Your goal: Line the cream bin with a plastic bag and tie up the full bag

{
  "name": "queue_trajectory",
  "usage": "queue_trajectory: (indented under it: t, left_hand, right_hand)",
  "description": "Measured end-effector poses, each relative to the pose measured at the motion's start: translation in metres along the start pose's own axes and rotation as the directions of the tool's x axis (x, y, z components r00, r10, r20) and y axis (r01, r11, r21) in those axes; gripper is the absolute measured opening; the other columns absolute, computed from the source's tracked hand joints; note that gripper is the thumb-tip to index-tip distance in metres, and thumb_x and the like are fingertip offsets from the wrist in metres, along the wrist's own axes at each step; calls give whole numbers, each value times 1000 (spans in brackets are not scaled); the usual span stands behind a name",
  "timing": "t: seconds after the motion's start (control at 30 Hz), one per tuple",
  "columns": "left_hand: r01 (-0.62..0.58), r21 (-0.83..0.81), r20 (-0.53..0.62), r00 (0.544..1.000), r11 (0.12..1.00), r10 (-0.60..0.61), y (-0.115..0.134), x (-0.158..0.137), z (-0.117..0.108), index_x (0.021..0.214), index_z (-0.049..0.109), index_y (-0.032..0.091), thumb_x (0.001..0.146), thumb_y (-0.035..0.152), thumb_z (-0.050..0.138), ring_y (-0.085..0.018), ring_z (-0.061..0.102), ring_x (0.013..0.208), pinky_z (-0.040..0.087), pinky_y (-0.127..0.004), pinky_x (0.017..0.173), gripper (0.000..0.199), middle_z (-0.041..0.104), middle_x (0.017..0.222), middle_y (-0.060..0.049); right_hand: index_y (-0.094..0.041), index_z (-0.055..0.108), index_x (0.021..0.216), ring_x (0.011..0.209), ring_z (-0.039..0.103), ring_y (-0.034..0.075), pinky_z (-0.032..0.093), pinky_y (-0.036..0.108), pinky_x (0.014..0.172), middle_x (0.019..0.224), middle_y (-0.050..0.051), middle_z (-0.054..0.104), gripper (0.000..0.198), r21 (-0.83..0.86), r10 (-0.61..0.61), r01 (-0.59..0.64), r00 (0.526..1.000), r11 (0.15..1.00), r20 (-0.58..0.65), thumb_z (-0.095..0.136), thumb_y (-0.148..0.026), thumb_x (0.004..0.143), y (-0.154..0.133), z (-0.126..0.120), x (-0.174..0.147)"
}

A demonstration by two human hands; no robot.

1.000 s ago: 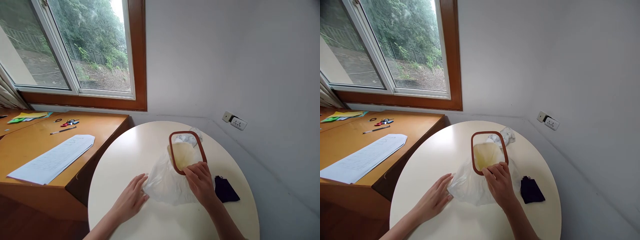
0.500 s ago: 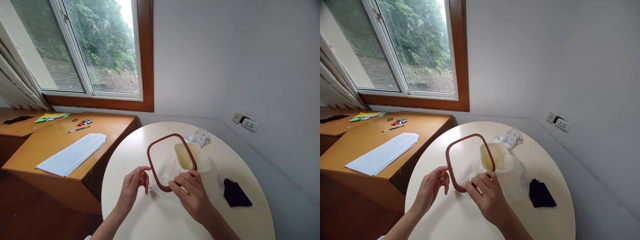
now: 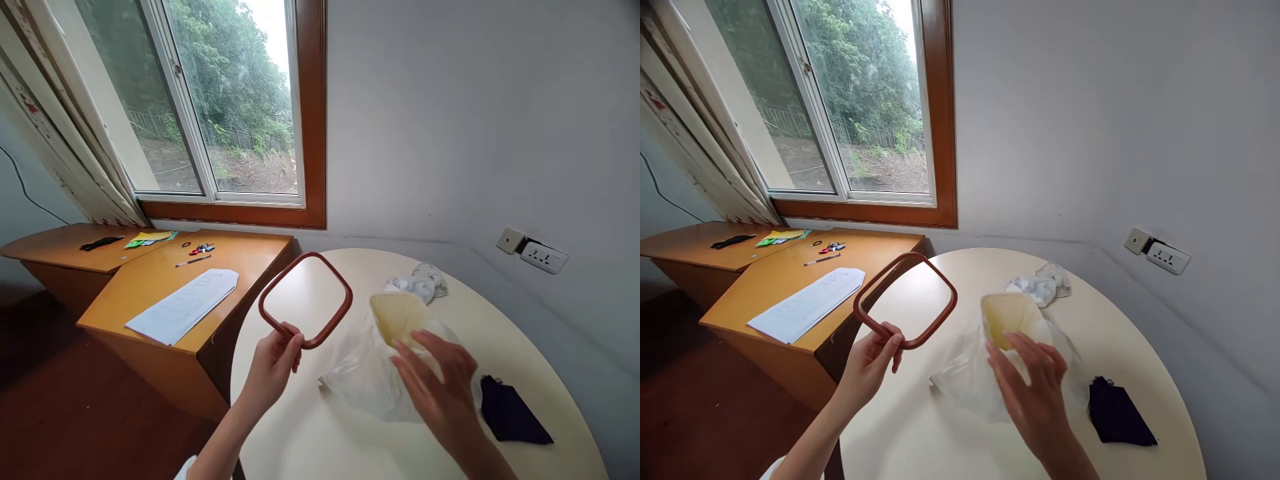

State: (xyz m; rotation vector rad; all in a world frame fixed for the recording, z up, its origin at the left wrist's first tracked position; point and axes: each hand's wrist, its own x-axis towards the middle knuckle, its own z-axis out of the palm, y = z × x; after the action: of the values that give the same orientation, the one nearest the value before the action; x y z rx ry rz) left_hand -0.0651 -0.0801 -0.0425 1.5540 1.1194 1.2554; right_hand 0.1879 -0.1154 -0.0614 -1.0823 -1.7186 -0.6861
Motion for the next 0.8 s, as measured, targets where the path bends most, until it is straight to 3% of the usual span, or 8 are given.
queue_trajectory:
  t: [0.27, 0.57, 0.8]
  left_hand:
    - [-93, 50, -122, 988, 994, 98, 2, 9, -7, 74, 52, 15, 85, 39, 49, -9, 48, 52, 43, -23, 46, 27, 52, 67, 0]
    - [-111, 36, -141, 983, 993, 115, -2, 15, -5, 76, 52, 16, 87, 35, 48, -9, 47, 52, 42, -23, 49, 23, 49, 61, 3]
    - [-89, 8, -138, 986, 996, 89, -3, 16, -1, 77, 51, 16, 87, 35, 48, -10, 47, 52, 42, -25, 50, 22, 49, 59, 3]
  right_hand:
    - [-23, 58, 110, 96, 57, 25, 37, 40, 85, 110, 12, 56, 31, -219, 66, -60, 998, 974, 16, 63, -22, 79, 45, -8, -26]
    - [-21, 52, 117, 107, 52, 29, 34, 45, 89, 116, 14, 52, 31, -98, 151, -142, 983, 985, 100, 47, -23, 86, 50, 8, -54]
    - [-18, 49, 119, 110, 50, 29, 35, 45, 88, 118, 15, 51, 32, -49, 157, -152, 979, 987, 126, 45, -19, 87, 48, 10, -56]
